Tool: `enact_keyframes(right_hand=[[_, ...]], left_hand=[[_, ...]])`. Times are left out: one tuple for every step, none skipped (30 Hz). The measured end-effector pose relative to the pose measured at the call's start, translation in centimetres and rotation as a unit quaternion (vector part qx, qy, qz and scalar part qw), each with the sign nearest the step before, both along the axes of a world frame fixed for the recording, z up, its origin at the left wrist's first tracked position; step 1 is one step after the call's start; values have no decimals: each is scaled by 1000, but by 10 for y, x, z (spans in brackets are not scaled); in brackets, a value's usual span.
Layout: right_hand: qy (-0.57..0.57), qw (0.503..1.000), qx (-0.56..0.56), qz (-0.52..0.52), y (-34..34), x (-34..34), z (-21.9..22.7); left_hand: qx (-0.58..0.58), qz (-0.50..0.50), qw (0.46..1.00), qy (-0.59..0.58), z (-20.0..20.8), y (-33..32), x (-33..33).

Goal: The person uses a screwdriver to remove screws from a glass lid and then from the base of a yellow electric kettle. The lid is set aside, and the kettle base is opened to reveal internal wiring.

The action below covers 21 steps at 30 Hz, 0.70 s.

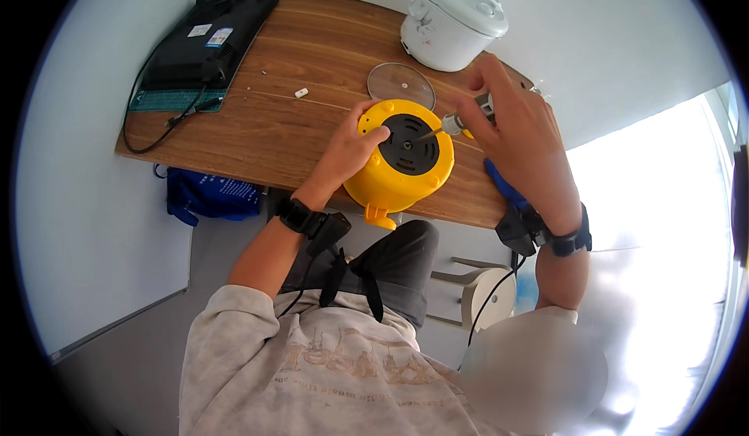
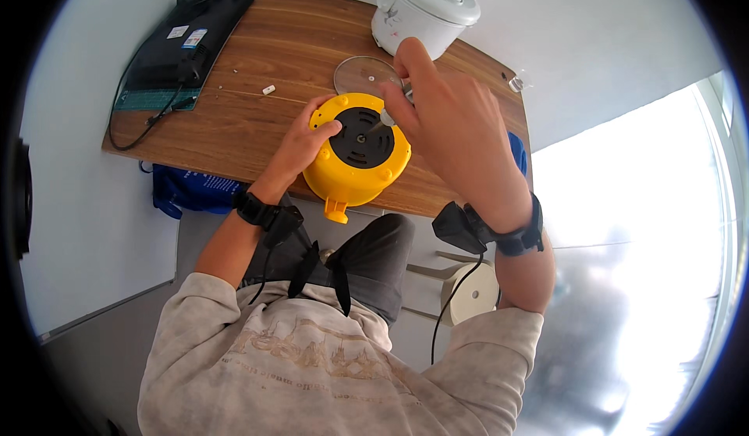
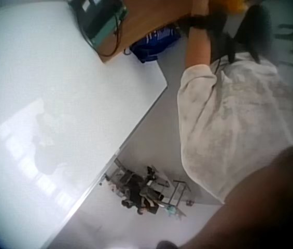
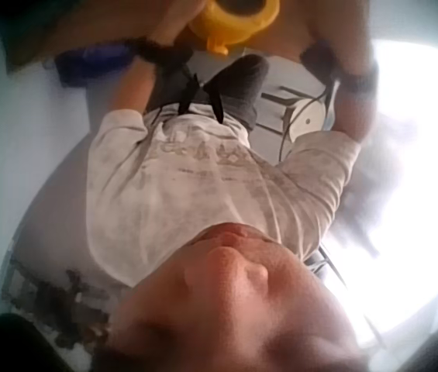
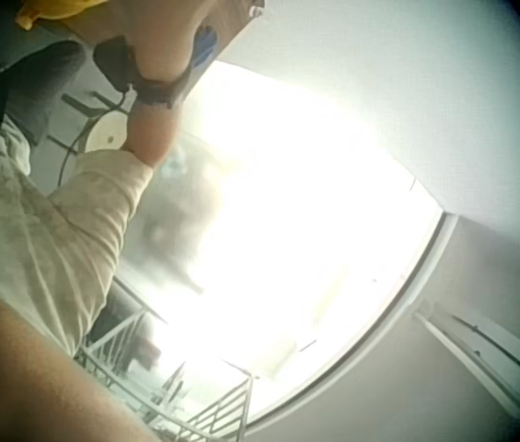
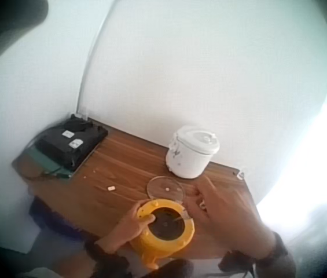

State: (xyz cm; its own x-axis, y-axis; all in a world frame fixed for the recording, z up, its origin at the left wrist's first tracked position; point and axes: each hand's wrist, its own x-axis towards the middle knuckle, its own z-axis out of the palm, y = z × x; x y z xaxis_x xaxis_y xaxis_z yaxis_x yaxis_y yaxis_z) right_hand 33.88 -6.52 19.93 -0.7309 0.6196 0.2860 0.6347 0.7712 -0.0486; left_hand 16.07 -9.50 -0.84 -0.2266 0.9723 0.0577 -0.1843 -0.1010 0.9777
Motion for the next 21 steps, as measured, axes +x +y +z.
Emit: enact_keyframes(right_hand=[[19,999,-13,30,0,0,1],[37,997,-26,58,-1,0,3],[55,994,-38,86,-3,1,5],[41,994,-51,90,-4,1,6],[28,993,-64,94,-5,0,7],[14,992,-76,98,-6,0,7],[19,994,-35,105,-5,0,5],[24,993,5,113,-3,0,-1],[29,991,45,120,-2,-1,-4],[8,996,67,65,-4,-3,-4],[-13,996,90,10,-5,-5,-3],[-35,992,112,-45,-7,-7,-3],[-42,991,113,-49,-4,-5,-2],[-48,991,114,-52,2,-4,-3],[-54,990,114,-54,6,-2,-4],[-32,995,88,-26,9,-1,-5],[-11,998,62,-2,11,1,-6],[10,999,36,23,12,2,-6],[24,999,21,40,10,3,-5],[39,997,7,59,6,2,-3],[55,995,-8,79,3,1,-2]], left_hand=[[2,-1,1000,-8,-1,0,-1],[5,-3,1000,-16,-1,1,0],[5,-4,1000,-19,-1,1,0],[5,-4,1000,-22,-1,0,1],[6,-4,1000,-24,-1,0,1],[1,-9,1000,-16,-1,0,1],[-3,-13,1000,-8,0,0,0],[-9,-17,1000,0,1,0,0],[-7,-10,1000,0,2,-1,0],[-6,-3,1000,1,5,-2,1],[-4,4,1000,1,7,-3,2],[-6,3,1000,2,7,-3,1],[-7,2,1000,3,5,-1,1],[-9,3,1000,4,3,0,1],[-3,6,1000,7,-1,1,0],[3,8,1000,10,-5,3,-1],[9,8,1000,13,-4,3,0],[6,4,1000,0,-3,3,1],[3,0,1000,-12,-1,1,2],[-1,-1,1000,-24,1,0,1],[6,-2,1000,-23,0,0,1]])
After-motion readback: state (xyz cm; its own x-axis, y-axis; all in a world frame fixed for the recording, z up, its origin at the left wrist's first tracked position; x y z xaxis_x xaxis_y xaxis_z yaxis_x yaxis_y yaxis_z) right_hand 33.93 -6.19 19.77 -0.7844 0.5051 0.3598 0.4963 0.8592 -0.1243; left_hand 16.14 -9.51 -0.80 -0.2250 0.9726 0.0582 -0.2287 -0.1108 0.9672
